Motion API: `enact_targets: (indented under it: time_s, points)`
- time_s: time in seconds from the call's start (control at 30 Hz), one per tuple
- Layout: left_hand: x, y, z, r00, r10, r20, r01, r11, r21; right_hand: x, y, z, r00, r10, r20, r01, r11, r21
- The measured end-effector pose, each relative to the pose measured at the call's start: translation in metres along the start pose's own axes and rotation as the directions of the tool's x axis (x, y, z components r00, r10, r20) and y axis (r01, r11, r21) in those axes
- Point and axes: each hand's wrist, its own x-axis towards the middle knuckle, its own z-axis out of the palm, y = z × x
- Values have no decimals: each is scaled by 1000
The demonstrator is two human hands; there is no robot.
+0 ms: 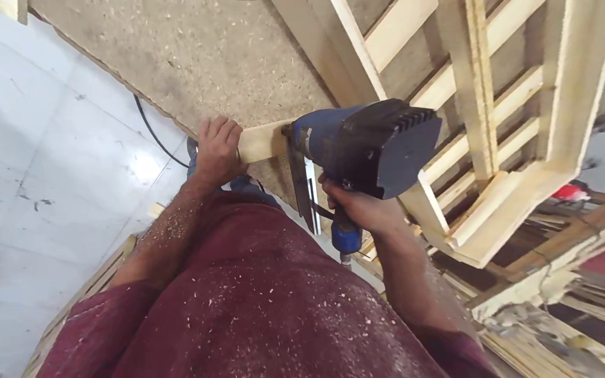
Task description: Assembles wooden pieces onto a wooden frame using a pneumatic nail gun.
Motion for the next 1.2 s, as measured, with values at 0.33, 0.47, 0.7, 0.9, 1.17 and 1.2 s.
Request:
enact_targets:
  time_s: [0.33, 0.47, 0.7, 0.9, 1.17, 1.2]
  points:
    - [1, -2, 2, 1000, 7, 19, -8, 1000, 11, -30, 54, -1, 999, -45, 27, 49, 988, -146]
    - [2, -1, 0, 1000, 2, 29, -2, 1000, -1, -29, 34, 6, 991, -109, 83, 127, 955, -267]
    - [-7, 4, -21, 996, -46, 79, 49, 998, -26, -59, 15, 17, 979, -202, 14, 189, 888, -419]
    - [-52, -80, -156, 875, -466, -130, 472, 882, 16, -75, 68, 6, 968, -104, -228, 38, 960, -279]
    - [93, -165, -220, 638, -587, -499, 651, 757, -58, 41, 60, 100, 888, 167, -429, -302, 915, -269]
    - [111, -170, -212, 636, -598, -488, 677, 736, -19, 55, 70, 110, 894, 133, -428, -257, 935, -245]
